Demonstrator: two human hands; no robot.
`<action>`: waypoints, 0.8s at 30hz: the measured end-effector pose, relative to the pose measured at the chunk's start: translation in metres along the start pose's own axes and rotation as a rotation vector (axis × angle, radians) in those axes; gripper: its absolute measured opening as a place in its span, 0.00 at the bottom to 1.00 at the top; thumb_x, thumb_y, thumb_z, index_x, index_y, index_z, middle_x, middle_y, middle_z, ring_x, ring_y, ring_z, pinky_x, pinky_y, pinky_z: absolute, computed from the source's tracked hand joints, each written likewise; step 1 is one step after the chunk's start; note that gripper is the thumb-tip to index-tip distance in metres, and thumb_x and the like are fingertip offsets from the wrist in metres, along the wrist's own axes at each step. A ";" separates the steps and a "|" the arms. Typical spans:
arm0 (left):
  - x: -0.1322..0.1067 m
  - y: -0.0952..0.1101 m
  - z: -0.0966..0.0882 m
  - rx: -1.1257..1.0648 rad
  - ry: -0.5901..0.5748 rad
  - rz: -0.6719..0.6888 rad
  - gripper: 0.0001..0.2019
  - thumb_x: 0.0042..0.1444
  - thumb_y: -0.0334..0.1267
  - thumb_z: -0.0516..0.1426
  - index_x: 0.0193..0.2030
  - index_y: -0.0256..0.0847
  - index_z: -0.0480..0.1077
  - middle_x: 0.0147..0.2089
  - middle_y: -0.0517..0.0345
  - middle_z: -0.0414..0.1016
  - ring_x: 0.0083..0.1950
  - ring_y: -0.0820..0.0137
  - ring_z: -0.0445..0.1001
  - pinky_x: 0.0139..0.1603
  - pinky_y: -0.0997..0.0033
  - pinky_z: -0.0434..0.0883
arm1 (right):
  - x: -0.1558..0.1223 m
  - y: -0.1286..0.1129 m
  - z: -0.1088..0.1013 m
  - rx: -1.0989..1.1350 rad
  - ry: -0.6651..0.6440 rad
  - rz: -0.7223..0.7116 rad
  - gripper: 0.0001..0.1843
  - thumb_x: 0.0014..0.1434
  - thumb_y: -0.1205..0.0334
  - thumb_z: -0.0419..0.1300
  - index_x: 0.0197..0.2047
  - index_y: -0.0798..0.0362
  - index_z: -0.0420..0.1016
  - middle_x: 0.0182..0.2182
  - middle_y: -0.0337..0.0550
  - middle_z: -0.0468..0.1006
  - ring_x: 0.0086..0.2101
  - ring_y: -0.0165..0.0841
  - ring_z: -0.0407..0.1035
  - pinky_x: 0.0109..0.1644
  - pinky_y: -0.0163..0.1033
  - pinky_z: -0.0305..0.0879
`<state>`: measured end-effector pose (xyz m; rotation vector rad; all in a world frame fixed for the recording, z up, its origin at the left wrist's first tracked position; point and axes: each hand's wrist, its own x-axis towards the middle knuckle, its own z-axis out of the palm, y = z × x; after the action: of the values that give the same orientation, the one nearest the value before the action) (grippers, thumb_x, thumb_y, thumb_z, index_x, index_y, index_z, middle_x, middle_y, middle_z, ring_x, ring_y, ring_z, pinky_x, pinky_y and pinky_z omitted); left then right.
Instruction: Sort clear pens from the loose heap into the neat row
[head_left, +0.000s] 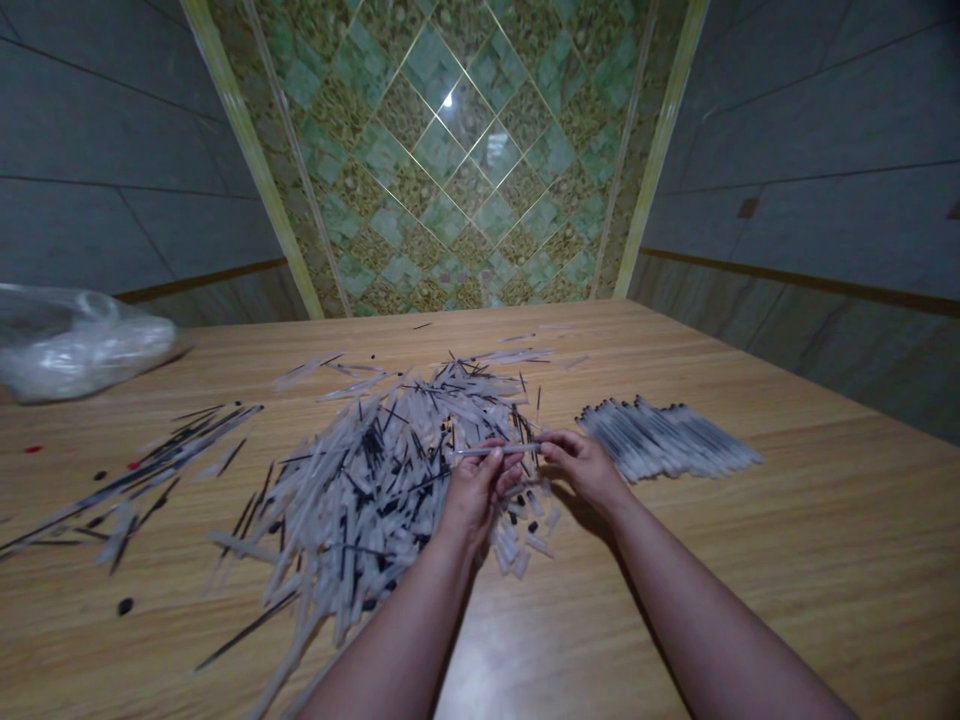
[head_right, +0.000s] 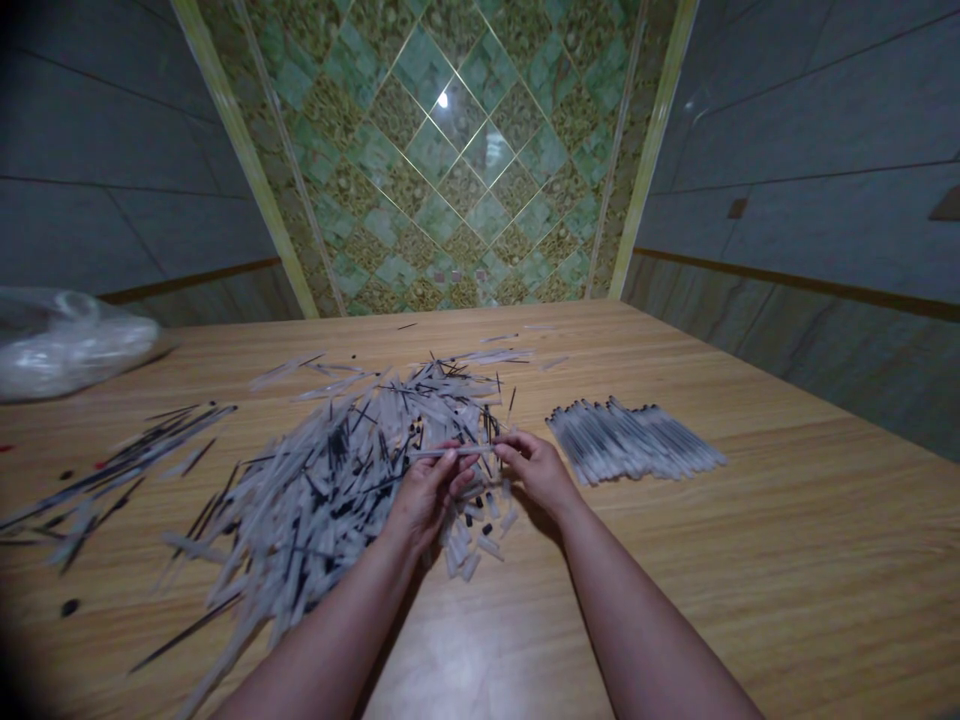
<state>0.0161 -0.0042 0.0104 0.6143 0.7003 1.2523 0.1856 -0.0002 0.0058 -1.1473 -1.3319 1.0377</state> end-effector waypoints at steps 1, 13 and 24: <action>-0.001 0.000 0.001 0.008 -0.001 -0.001 0.12 0.45 0.31 0.61 0.39 0.35 0.66 0.35 0.50 0.76 0.36 0.69 0.76 0.34 0.74 0.74 | 0.000 -0.001 0.000 -0.032 0.012 -0.005 0.18 0.48 0.48 0.59 0.35 0.53 0.74 0.31 0.42 0.74 0.33 0.33 0.67 0.36 0.37 0.62; 0.000 0.001 -0.002 0.018 -0.026 0.018 0.14 0.44 0.33 0.62 0.39 0.35 0.66 0.36 0.51 0.76 0.36 0.71 0.76 0.35 0.74 0.73 | 0.001 0.007 0.000 0.060 0.000 0.034 0.15 0.46 0.50 0.61 0.31 0.53 0.73 0.28 0.39 0.72 0.30 0.30 0.65 0.34 0.35 0.61; 0.005 0.013 -0.004 0.019 0.056 0.119 0.11 0.48 0.42 0.59 0.31 0.36 0.64 0.36 0.51 0.76 0.38 0.68 0.75 0.36 0.70 0.73 | 0.006 0.015 -0.003 0.028 0.107 0.017 0.21 0.48 0.46 0.58 0.37 0.54 0.73 0.31 0.44 0.75 0.33 0.33 0.68 0.37 0.37 0.64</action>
<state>0.0055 0.0033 0.0172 0.6464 0.7308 1.3788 0.1902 0.0087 -0.0080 -1.1787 -1.2218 0.9903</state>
